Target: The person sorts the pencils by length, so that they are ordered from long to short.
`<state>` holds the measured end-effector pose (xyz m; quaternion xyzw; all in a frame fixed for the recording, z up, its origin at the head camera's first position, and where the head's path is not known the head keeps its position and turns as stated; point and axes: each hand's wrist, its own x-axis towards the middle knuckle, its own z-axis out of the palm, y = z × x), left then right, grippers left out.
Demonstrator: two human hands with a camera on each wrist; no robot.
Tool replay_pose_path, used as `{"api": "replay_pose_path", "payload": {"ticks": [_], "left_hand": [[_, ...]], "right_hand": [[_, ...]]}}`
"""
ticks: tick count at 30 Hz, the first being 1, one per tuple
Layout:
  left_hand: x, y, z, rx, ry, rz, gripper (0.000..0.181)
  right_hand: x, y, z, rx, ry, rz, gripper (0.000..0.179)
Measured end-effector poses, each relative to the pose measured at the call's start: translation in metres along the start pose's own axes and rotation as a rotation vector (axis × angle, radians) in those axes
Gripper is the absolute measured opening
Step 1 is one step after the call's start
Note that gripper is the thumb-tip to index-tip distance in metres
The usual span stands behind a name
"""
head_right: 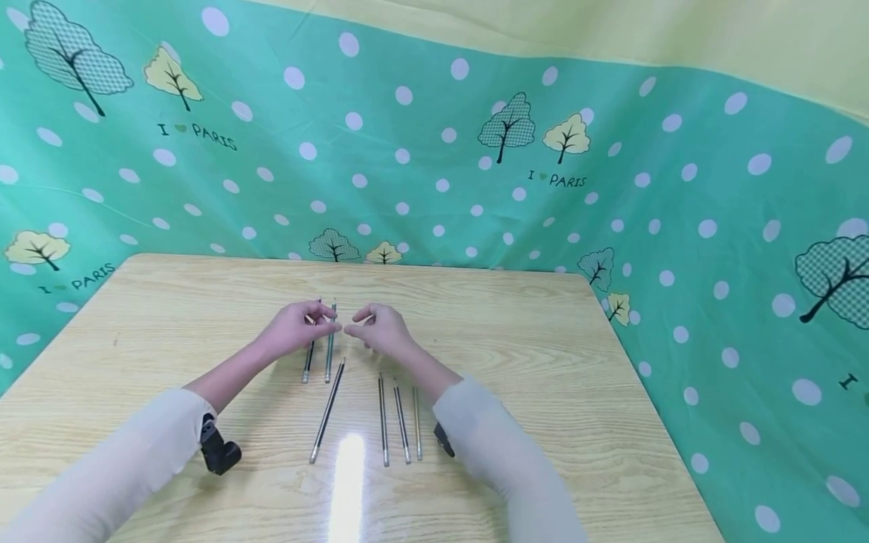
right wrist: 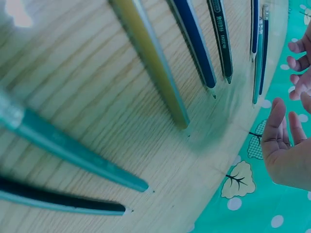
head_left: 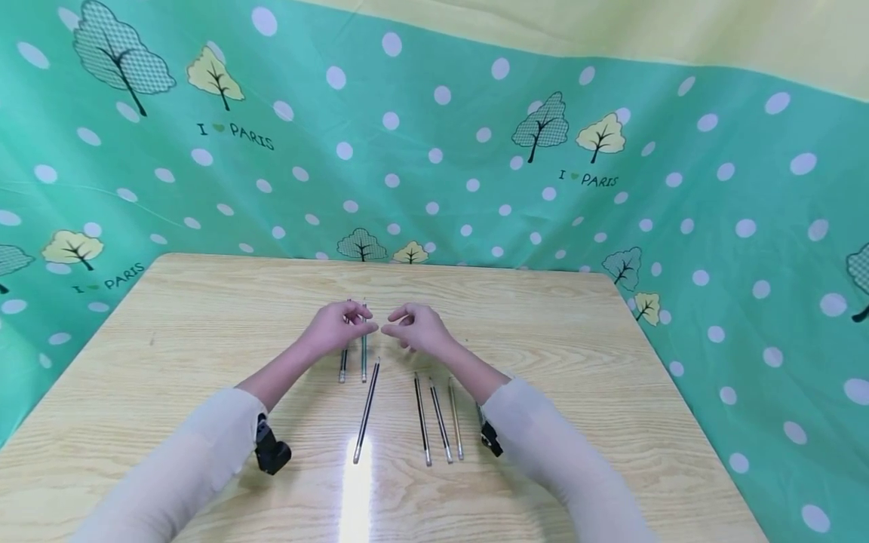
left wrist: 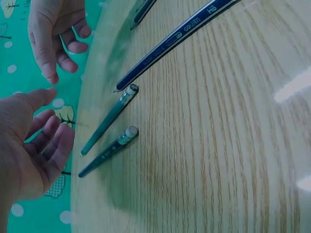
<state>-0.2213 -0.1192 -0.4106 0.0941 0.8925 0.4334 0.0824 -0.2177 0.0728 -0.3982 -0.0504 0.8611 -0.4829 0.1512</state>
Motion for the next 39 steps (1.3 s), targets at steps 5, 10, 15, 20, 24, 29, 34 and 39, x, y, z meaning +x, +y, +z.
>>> {"api": "replay_pose_path", "payload": {"ticks": [5,10,15,20,24,29,34,39], "left_hand": [[-0.005,0.003,0.002,-0.016,-0.02,0.016,0.035],[-0.01,0.004,0.002,0.01,-0.033,0.036,0.037],[-0.015,0.006,0.001,0.024,-0.048,0.044,0.034],[-0.019,0.006,0.002,0.048,-0.075,0.059,0.033],[-0.025,0.005,0.004,0.062,-0.094,0.076,0.033],[-0.035,0.002,0.009,0.053,-0.126,0.079,0.033],[-0.046,-0.001,0.011,0.027,-0.154,0.081,0.033],[-0.054,-0.002,0.012,0.023,-0.17,0.078,0.033]], "right_hand": [[-0.007,0.003,-0.005,0.0,-0.013,0.001,0.033],[-0.012,0.009,-0.01,-0.024,-0.037,-0.02,0.033],[-0.019,0.014,-0.015,-0.053,-0.072,-0.021,0.032],[-0.029,0.017,-0.019,-0.089,-0.119,-0.012,0.034],[-0.038,0.02,-0.021,-0.105,-0.144,-0.009,0.032],[-0.046,0.028,-0.023,-0.119,-0.16,-0.013,0.032],[-0.053,0.033,-0.026,-0.166,-0.162,-0.054,0.033],[-0.06,0.037,-0.027,-0.198,-0.153,-0.065,0.034]]}}
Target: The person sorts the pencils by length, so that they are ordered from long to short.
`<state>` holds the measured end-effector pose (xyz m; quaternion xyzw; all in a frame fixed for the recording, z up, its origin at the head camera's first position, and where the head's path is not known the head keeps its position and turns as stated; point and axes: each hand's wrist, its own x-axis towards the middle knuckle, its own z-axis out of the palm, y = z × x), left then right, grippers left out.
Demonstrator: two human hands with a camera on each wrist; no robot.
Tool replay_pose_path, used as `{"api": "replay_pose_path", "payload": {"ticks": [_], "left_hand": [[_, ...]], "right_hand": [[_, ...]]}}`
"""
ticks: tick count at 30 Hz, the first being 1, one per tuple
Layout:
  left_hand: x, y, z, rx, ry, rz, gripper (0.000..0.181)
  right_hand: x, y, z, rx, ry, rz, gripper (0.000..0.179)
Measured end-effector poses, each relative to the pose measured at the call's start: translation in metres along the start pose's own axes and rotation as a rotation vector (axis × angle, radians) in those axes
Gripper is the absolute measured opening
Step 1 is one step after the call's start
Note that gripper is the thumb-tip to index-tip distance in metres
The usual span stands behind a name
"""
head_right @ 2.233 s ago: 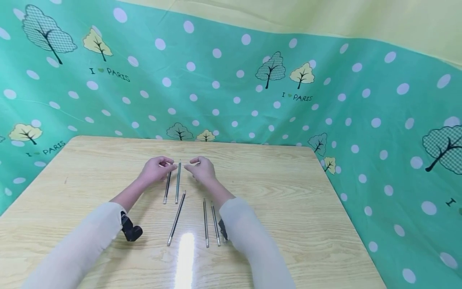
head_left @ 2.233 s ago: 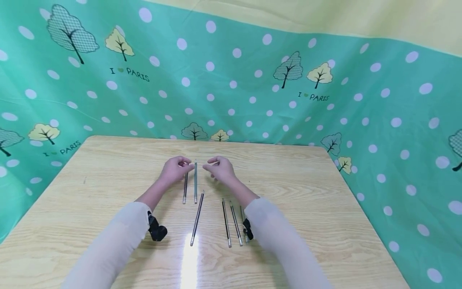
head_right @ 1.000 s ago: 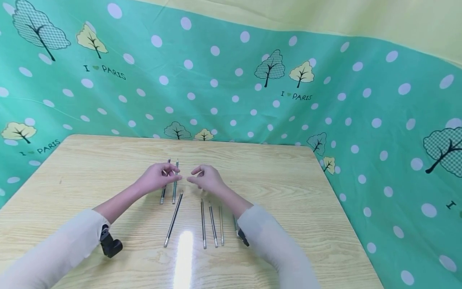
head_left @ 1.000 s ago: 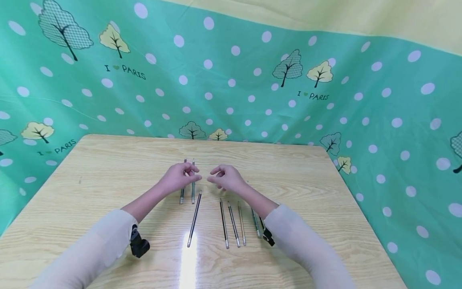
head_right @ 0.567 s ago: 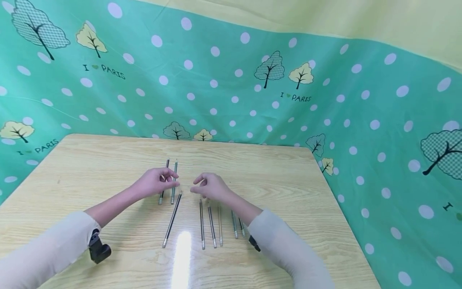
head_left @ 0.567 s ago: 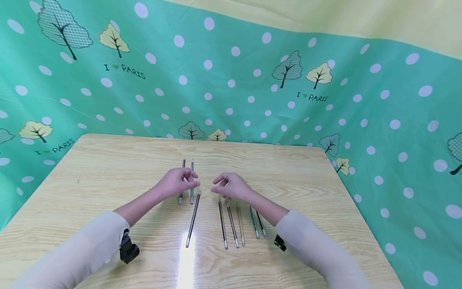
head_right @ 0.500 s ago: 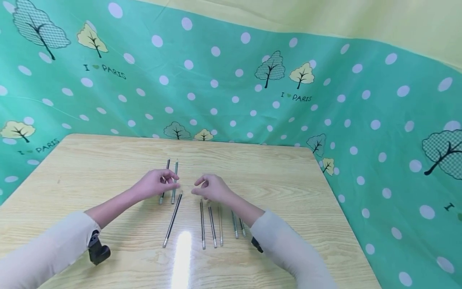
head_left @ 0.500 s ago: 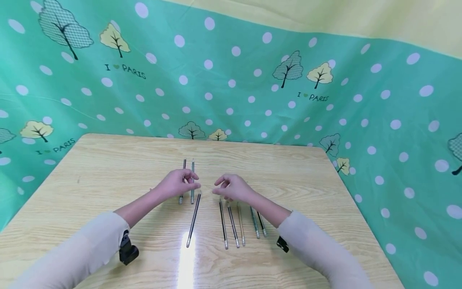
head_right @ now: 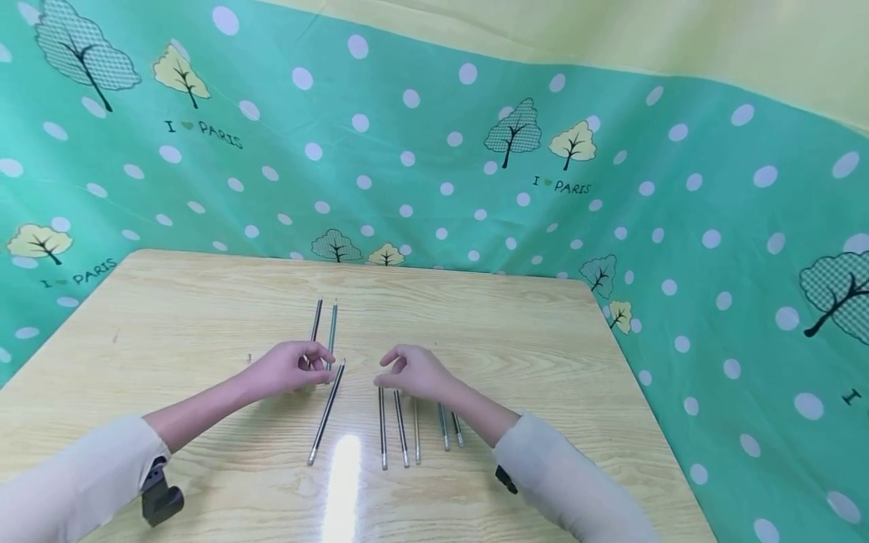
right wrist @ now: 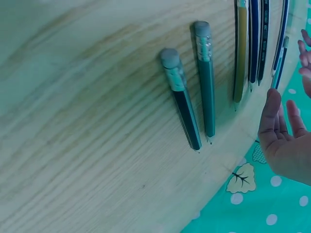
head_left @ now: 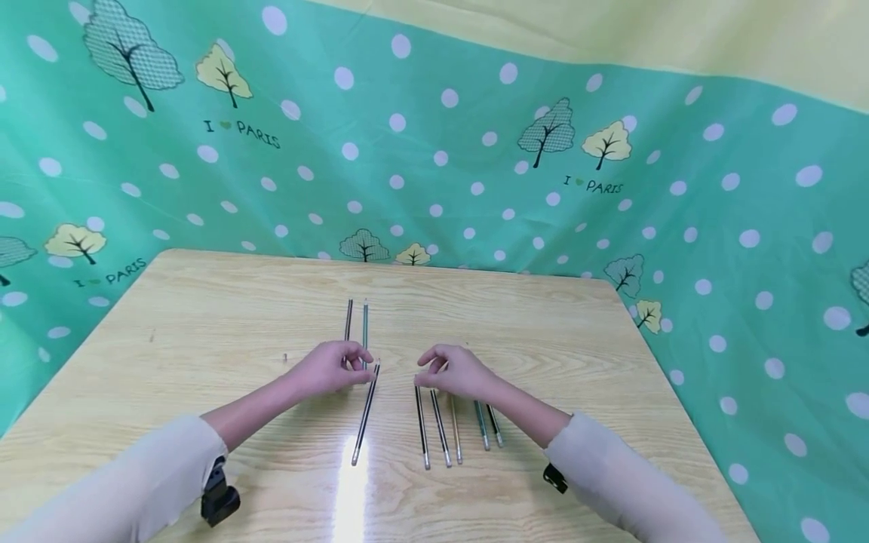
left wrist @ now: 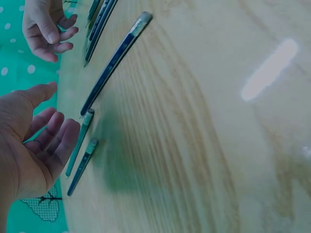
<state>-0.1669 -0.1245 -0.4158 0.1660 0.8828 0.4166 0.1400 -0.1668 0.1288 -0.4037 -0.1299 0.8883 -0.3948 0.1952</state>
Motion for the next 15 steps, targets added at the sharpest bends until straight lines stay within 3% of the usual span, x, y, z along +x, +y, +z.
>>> {"api": "replay_pose_path", "payload": {"ticks": [10,15], "left_hand": [[-0.014,-0.003,0.011,0.047,-0.028,0.004,0.031],[-0.02,-0.004,0.017,0.067,-0.029,-0.023,0.028]], "right_hand": [[-0.008,0.006,0.011,-0.105,0.002,-0.01,0.032],[-0.008,0.007,0.015,-0.131,0.001,-0.019,0.037]]}}
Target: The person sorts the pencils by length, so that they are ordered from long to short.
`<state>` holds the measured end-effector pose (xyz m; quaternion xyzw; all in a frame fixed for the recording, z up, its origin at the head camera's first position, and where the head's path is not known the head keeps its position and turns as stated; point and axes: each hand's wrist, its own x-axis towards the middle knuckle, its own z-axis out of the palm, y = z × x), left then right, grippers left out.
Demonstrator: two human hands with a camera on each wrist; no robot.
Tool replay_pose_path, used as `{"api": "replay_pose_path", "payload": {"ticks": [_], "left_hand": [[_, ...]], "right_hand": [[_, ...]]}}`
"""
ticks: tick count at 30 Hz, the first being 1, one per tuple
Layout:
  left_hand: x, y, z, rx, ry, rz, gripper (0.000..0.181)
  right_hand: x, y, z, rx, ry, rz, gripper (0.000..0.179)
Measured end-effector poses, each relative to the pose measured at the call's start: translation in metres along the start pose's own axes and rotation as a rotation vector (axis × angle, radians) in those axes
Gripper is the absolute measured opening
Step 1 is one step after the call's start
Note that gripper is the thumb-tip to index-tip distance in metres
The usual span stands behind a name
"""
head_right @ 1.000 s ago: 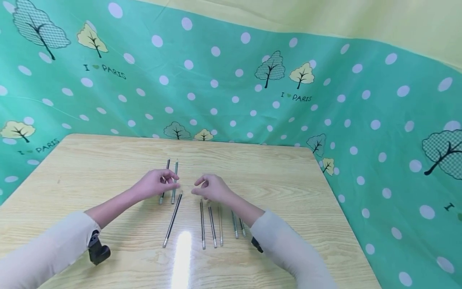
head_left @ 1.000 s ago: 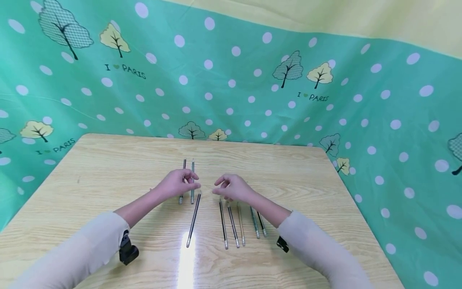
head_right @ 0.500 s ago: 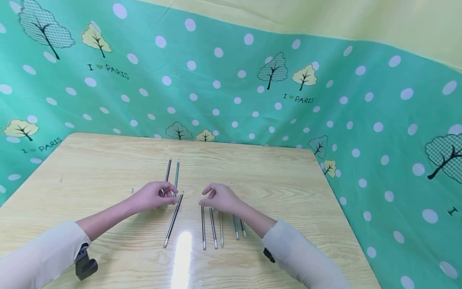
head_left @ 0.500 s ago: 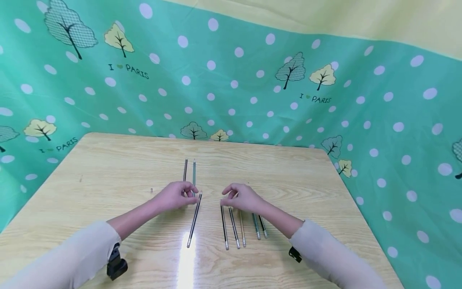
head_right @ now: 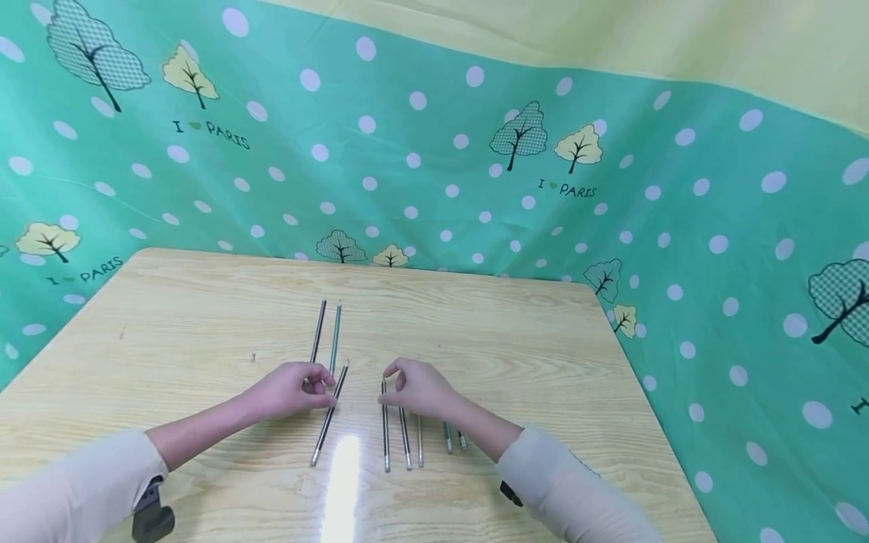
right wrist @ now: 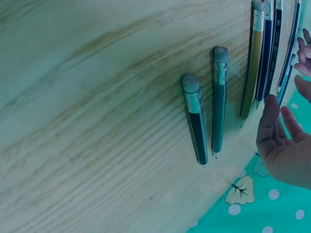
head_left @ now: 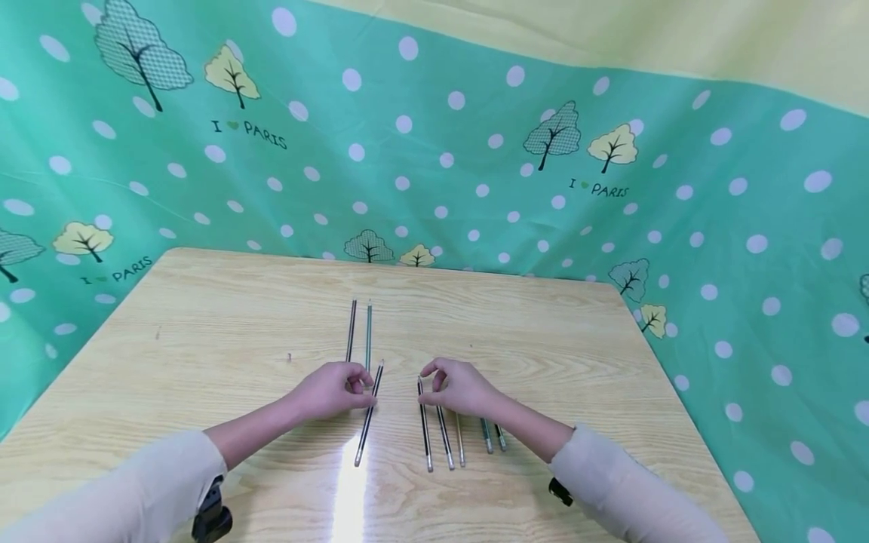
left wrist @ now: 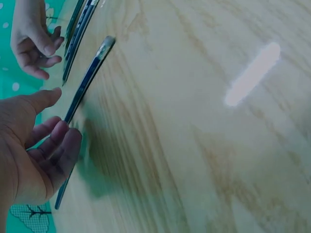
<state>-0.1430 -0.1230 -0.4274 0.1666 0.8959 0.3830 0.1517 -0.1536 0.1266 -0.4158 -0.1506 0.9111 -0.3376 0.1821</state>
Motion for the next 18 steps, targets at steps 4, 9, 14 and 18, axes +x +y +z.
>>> {"api": "replay_pose_path", "payload": {"ticks": [4,9,14,18], "left_hand": [[-0.002,0.001,0.005,0.009,0.004,-0.021,0.025],[-0.005,0.003,0.01,0.025,0.028,-0.043,0.025],[-0.005,0.005,0.014,0.054,0.061,-0.096,0.023],[-0.003,0.006,0.016,0.075,0.083,-0.124,0.021]], "right_hand": [[-0.002,0.0,0.002,-0.017,0.008,0.003,0.036],[-0.003,0.002,0.007,-0.042,0.02,0.01,0.034],[-0.003,0.003,0.011,-0.079,0.035,0.005,0.036],[-0.004,0.001,0.013,-0.105,0.043,0.007,0.037]]}}
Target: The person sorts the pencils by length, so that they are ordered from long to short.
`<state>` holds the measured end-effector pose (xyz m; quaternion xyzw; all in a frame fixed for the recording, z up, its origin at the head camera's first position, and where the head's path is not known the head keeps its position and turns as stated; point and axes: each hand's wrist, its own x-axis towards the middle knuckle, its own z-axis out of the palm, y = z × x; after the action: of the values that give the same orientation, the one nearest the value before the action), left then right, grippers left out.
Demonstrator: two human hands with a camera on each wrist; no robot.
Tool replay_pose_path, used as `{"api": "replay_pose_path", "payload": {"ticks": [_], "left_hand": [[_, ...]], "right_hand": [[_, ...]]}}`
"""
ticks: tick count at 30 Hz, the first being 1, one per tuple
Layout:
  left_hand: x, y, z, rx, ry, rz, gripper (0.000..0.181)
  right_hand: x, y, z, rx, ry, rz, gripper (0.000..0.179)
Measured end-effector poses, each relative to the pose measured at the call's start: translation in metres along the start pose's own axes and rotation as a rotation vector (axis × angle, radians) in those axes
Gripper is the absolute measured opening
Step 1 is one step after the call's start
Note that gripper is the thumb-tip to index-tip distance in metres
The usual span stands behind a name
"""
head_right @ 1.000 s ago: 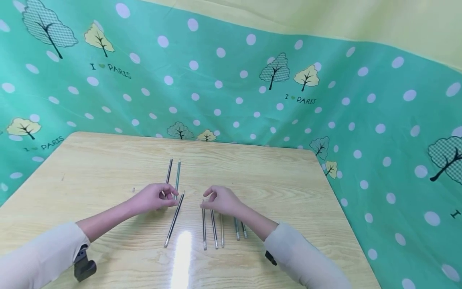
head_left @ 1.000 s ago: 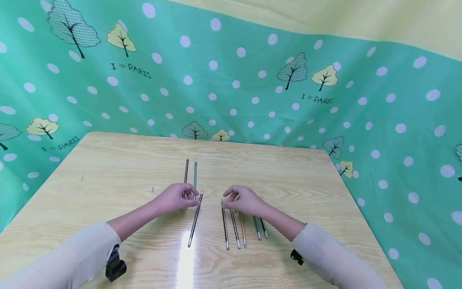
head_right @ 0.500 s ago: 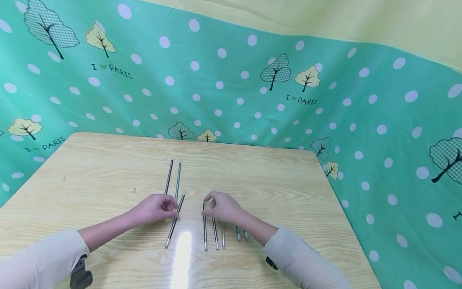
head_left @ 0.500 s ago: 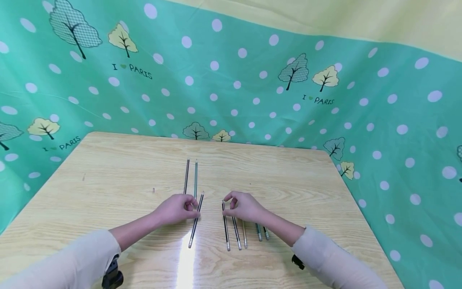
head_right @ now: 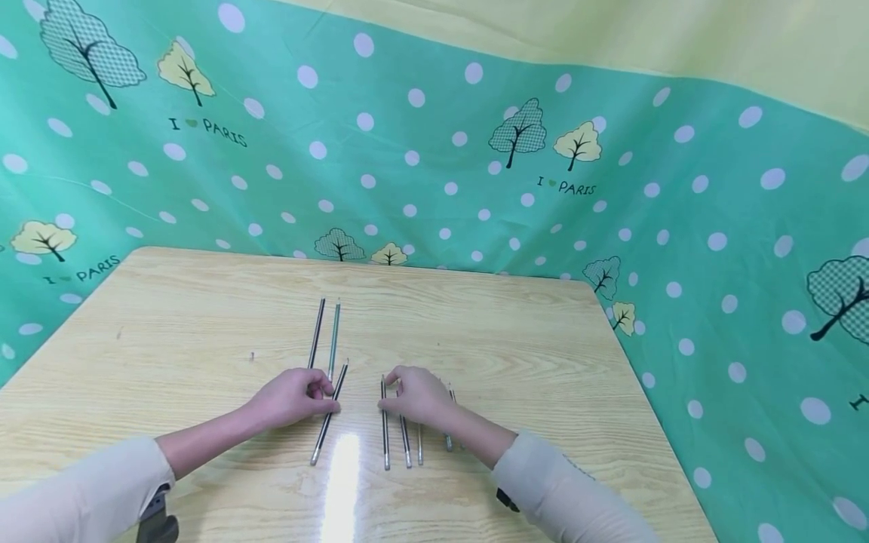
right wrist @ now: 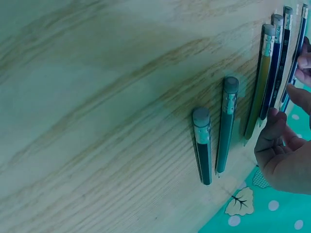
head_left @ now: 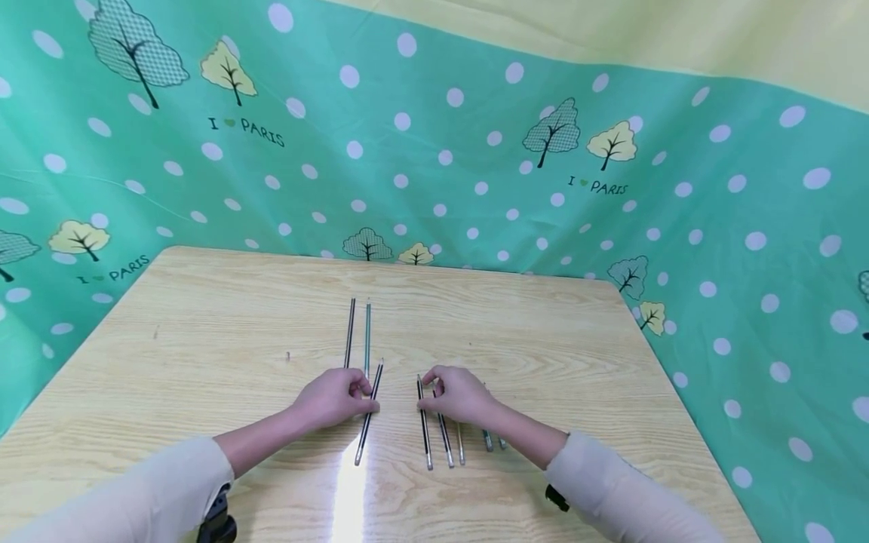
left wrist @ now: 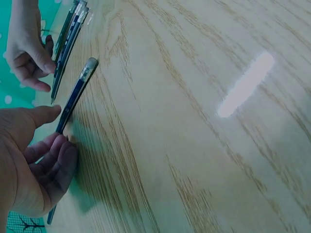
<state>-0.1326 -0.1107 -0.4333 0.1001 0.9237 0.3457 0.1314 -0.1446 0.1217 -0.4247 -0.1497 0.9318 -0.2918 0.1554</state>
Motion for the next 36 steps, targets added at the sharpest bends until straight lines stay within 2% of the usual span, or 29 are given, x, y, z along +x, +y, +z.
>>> {"api": "replay_pose_path", "payload": {"ticks": [14,23,30,36], "left_hand": [[0.005,0.002,0.003,0.037,0.047,-0.032,0.02],[0.006,0.002,0.004,0.024,0.048,-0.04,0.02],[0.007,0.001,0.006,-0.026,0.053,-0.024,0.018],[0.005,0.003,0.007,-0.143,0.031,-0.046,0.012]], "right_hand": [[0.001,-0.009,0.008,-0.063,0.061,0.045,0.038],[0.002,-0.019,0.014,-0.021,0.034,0.04,0.037],[0.004,-0.022,0.017,0.0,0.021,0.033,0.037],[0.005,-0.022,0.018,0.005,0.027,0.03,0.037]]}}
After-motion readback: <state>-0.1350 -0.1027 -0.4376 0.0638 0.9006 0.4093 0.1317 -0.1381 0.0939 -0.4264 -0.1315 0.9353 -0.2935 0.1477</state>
